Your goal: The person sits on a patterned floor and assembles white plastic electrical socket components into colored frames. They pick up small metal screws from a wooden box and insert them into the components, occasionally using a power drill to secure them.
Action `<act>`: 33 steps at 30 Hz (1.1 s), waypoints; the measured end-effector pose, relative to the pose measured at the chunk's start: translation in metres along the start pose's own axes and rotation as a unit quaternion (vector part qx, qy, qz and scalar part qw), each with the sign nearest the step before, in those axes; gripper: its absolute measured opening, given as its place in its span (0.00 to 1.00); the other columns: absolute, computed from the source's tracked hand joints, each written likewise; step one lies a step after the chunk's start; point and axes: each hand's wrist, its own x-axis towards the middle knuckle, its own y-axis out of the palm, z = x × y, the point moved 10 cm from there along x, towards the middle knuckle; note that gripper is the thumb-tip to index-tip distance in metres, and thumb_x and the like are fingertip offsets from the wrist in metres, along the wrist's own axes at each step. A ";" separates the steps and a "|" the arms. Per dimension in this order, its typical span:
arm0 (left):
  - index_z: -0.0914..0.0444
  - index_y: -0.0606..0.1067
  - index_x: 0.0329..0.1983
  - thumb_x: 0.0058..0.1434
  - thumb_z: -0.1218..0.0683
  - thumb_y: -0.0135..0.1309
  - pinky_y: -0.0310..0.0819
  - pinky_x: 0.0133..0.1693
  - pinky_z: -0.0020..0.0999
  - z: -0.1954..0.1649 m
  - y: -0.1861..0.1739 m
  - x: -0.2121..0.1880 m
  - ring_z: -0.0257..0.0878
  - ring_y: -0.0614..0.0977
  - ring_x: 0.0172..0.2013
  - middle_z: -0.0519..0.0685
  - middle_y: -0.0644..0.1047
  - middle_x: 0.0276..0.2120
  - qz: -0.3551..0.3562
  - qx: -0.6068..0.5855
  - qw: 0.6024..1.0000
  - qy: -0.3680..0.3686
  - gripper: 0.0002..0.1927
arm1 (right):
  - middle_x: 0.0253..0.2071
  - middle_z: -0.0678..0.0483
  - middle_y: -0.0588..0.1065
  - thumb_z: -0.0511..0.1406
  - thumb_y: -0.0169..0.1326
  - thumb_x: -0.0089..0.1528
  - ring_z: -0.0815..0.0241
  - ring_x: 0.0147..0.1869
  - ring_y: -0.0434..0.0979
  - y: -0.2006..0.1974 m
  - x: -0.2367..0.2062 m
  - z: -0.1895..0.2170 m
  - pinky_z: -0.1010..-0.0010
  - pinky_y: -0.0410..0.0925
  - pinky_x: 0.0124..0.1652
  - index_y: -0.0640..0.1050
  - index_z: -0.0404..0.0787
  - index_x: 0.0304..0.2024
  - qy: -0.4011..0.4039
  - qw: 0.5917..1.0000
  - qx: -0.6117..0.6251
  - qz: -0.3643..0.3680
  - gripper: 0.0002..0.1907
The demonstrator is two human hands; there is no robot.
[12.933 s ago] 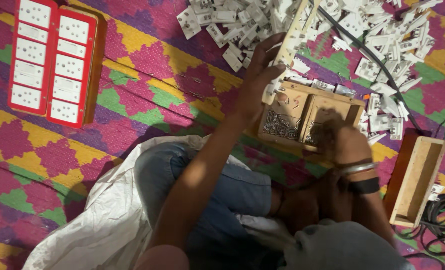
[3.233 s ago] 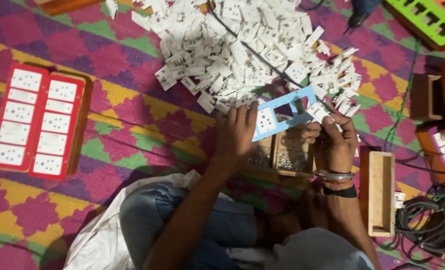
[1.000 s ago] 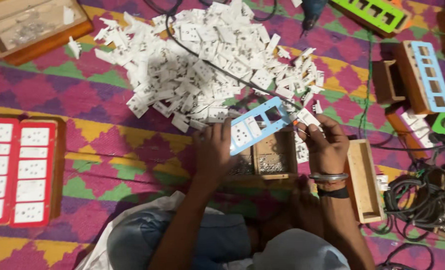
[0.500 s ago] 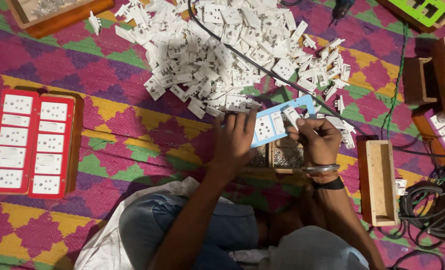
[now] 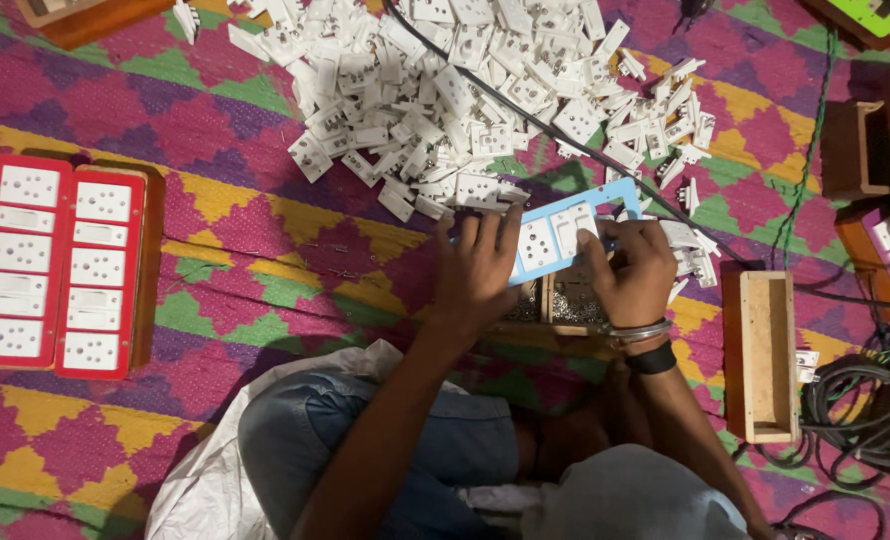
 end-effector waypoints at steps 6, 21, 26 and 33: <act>0.65 0.67 0.68 0.51 0.42 0.54 0.58 0.58 0.65 0.002 0.001 0.002 0.48 0.72 0.48 0.52 0.71 0.46 -0.025 -0.001 1.000 0.006 0.42 | 0.37 0.49 0.74 0.37 0.66 0.65 0.52 0.32 0.74 -0.001 0.009 0.036 0.62 0.68 0.34 0.82 0.36 0.50 -0.109 0.991 -0.082 -0.002 0.14; 0.66 0.66 0.68 0.41 0.43 0.65 0.58 0.59 0.67 0.000 0.002 0.009 0.47 0.71 0.48 0.51 0.70 0.49 -0.001 0.035 0.999 0.016 0.50 | 0.37 0.48 0.76 0.36 0.65 0.67 0.49 0.37 0.78 0.015 0.015 0.029 0.61 0.70 0.37 0.81 0.36 0.43 -0.141 0.983 -0.115 0.008 0.10; 0.66 0.66 0.68 0.39 0.47 0.66 0.58 0.58 0.68 0.004 0.007 0.011 0.46 0.72 0.48 0.51 0.71 0.49 0.011 0.043 0.999 0.008 0.51 | 0.37 0.47 0.76 0.34 0.66 0.66 0.49 0.36 0.78 0.023 0.016 0.023 0.61 0.70 0.36 0.81 0.35 0.42 -0.139 0.983 -0.117 0.007 0.08; 0.67 0.68 0.67 0.46 0.54 0.64 0.60 0.60 0.65 0.008 -0.001 0.007 0.47 0.72 0.48 0.52 0.71 0.50 -0.055 0.038 0.997 0.024 0.42 | 0.37 0.48 0.76 0.34 0.66 0.68 0.52 0.36 0.78 0.033 0.018 0.014 0.62 0.70 0.37 0.81 0.35 0.44 -0.123 0.988 -0.084 0.040 0.08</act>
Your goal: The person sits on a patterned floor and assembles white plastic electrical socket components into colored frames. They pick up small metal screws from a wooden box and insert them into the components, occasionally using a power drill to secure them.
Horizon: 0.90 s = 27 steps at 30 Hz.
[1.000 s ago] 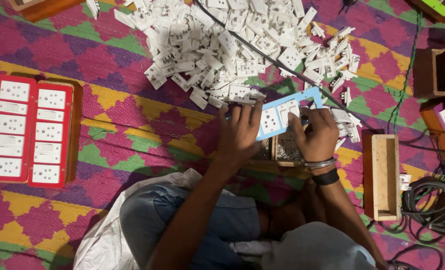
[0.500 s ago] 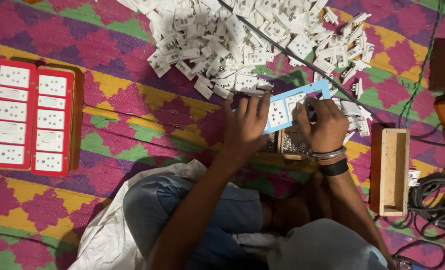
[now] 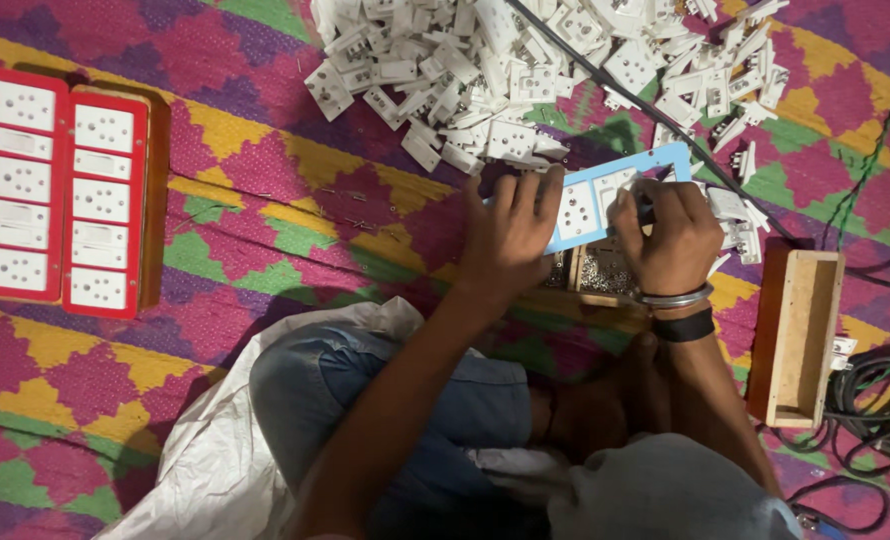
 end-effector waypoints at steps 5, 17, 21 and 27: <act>0.68 0.69 0.66 0.47 0.56 0.62 0.60 0.57 0.63 -0.002 0.007 -0.001 0.47 0.72 0.48 0.53 0.72 0.49 0.016 0.007 1.000 -0.001 0.40 | 0.39 0.47 0.77 0.34 0.65 0.69 0.53 0.35 0.78 0.005 -0.001 -0.007 0.64 0.70 0.36 0.82 0.34 0.46 0.016 1.000 0.007 0.010 0.09; 0.64 0.65 0.67 0.43 0.48 0.67 0.59 0.55 0.61 0.033 0.018 0.011 0.49 0.72 0.51 0.51 0.69 0.46 0.054 -0.024 0.995 -0.086 0.46 | 0.34 0.45 0.78 0.32 0.65 0.55 0.45 0.34 0.79 0.042 -0.047 -0.037 0.60 0.71 0.34 0.82 0.37 0.41 0.052 0.975 0.021 0.213 0.12; 0.64 0.66 0.66 0.48 0.47 0.66 0.58 0.56 0.62 0.034 0.016 0.011 0.48 0.72 0.50 0.51 0.69 0.44 0.024 -0.014 0.996 -0.085 0.42 | 0.37 0.47 0.78 0.35 0.64 0.60 0.47 0.36 0.80 0.046 -0.050 -0.027 0.57 0.73 0.35 0.80 0.39 0.46 0.092 0.976 0.081 0.179 0.13; 0.62 0.67 0.65 0.58 0.49 0.59 0.59 0.57 0.61 0.030 0.025 0.016 0.48 0.74 0.50 0.50 0.71 0.44 0.001 0.023 0.995 -0.101 0.32 | 0.41 0.44 0.79 0.43 0.62 0.56 0.40 0.34 0.79 0.087 -0.045 0.012 0.52 0.71 0.29 0.79 0.41 0.44 -0.061 0.964 -0.076 0.249 0.18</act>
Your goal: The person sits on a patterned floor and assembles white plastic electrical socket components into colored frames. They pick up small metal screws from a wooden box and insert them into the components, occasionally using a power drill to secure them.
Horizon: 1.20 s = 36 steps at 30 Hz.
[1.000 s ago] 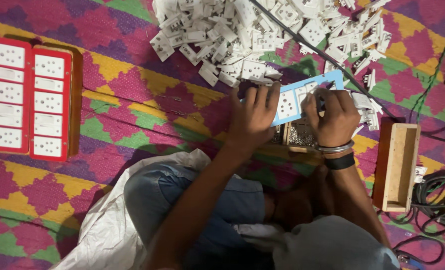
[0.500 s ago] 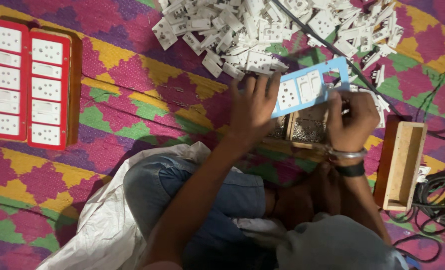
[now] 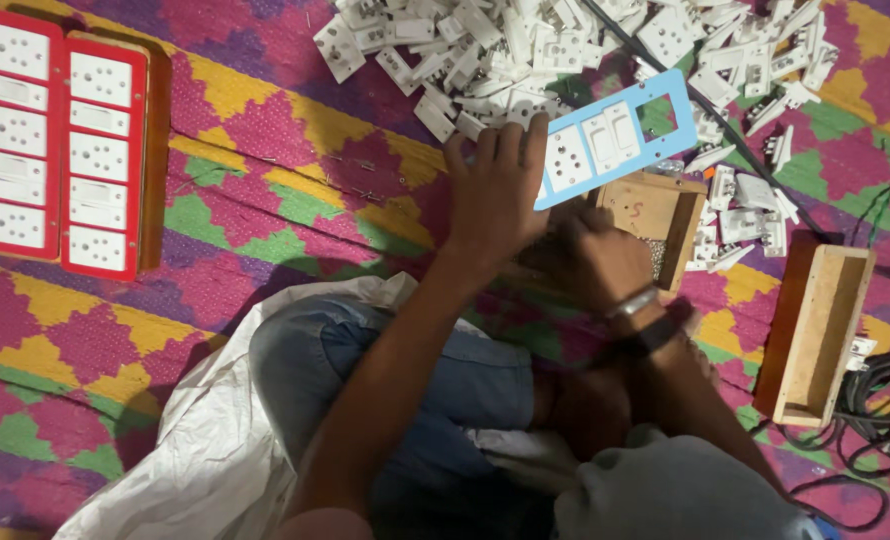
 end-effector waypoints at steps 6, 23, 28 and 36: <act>0.62 0.68 0.65 0.58 0.49 0.58 0.59 0.57 0.61 0.005 -0.002 -0.003 0.48 0.74 0.50 0.50 0.71 0.44 0.013 -0.003 1.000 -0.006 0.31 | 0.34 0.45 0.79 0.41 0.60 0.59 0.39 0.35 0.79 0.042 -0.005 -0.003 0.50 0.72 0.33 0.80 0.43 0.38 0.034 0.994 0.045 0.097 0.10; 0.64 0.67 0.65 0.47 0.49 0.64 0.61 0.57 0.62 0.006 -0.008 -0.011 0.49 0.74 0.52 0.51 0.71 0.46 0.016 -0.024 0.999 0.019 0.41 | 0.40 0.50 0.80 0.26 0.64 0.62 0.62 0.40 0.80 0.013 -0.025 -0.047 0.74 0.73 0.42 0.79 0.31 0.44 0.150 0.830 0.528 -0.099 0.09; 0.64 0.67 0.66 0.45 0.49 0.66 0.62 0.55 0.63 0.003 -0.001 -0.009 0.49 0.73 0.50 0.51 0.70 0.44 0.042 -0.033 0.998 0.019 0.43 | 0.41 0.47 0.82 0.25 0.56 0.68 0.60 0.39 0.84 -0.012 -0.025 -0.083 0.72 0.77 0.39 0.81 0.30 0.48 0.248 0.718 0.637 -0.135 0.07; 0.64 0.68 0.66 0.49 0.56 0.61 0.62 0.56 0.63 -0.004 0.004 -0.012 0.48 0.72 0.48 0.51 0.70 0.44 0.031 -0.011 0.999 0.035 0.38 | 0.38 0.50 0.79 0.25 0.59 0.69 0.67 0.32 0.73 -0.020 -0.020 -0.102 0.77 0.64 0.32 0.82 0.29 0.48 0.268 0.770 0.556 -0.164 0.05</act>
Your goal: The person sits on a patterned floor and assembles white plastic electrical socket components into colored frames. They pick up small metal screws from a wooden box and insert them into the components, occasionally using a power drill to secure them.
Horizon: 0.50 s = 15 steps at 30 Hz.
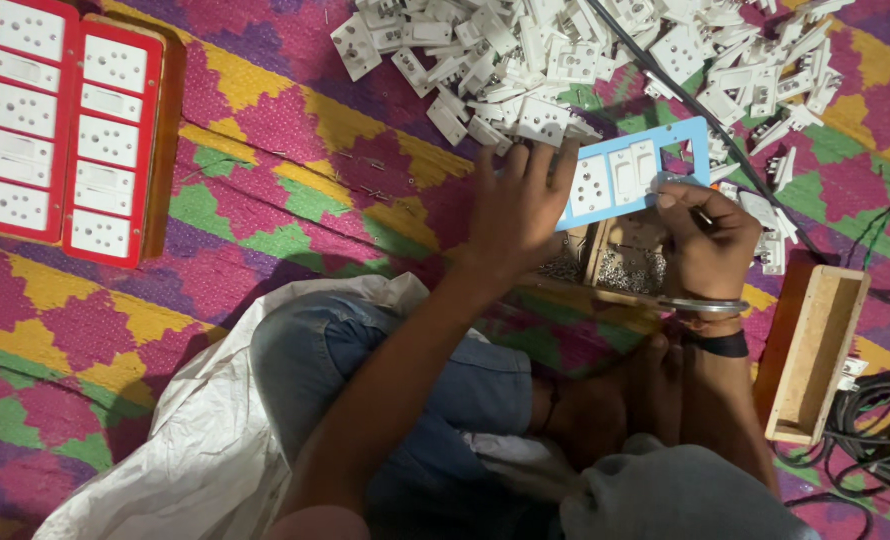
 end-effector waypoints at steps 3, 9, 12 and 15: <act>0.65 0.68 0.66 0.53 0.58 0.59 0.62 0.55 0.61 -0.003 -0.001 -0.001 0.48 0.72 0.48 0.51 0.70 0.45 -0.017 0.001 1.000 0.011 0.35 | 0.39 0.52 0.80 0.26 0.60 0.69 0.69 0.37 0.75 0.002 0.004 0.006 0.79 0.68 0.39 0.82 0.30 0.47 -0.067 0.994 -0.090 0.007 0.05; 0.67 0.68 0.67 0.52 0.58 0.58 0.61 0.55 0.61 -0.004 -0.004 -0.002 0.48 0.72 0.47 0.51 0.70 0.46 -0.024 -0.018 0.999 0.028 0.36 | 0.38 0.52 0.80 0.26 0.63 0.66 0.68 0.38 0.77 0.002 0.006 0.003 0.78 0.70 0.40 0.81 0.30 0.44 -0.125 0.977 -0.171 -0.004 0.05; 0.69 0.67 0.65 0.50 0.53 0.58 0.60 0.53 0.64 -0.006 -0.004 -0.001 0.48 0.72 0.46 0.53 0.70 0.45 -0.016 -0.053 0.998 0.023 0.38 | 0.37 0.54 0.76 0.26 0.69 0.62 0.68 0.37 0.73 -0.005 0.010 0.003 0.76 0.68 0.39 0.75 0.33 0.42 -0.144 0.979 -0.137 -0.052 0.13; 0.67 0.66 0.63 0.46 0.49 0.59 0.60 0.52 0.66 -0.003 -0.001 0.002 0.48 0.73 0.47 0.52 0.71 0.45 0.008 -0.058 0.998 -0.007 0.40 | 0.32 0.61 0.73 0.28 0.69 0.59 0.70 0.34 0.73 -0.018 0.009 -0.025 0.76 0.68 0.33 0.70 0.43 0.38 -0.015 0.993 0.030 -0.117 0.18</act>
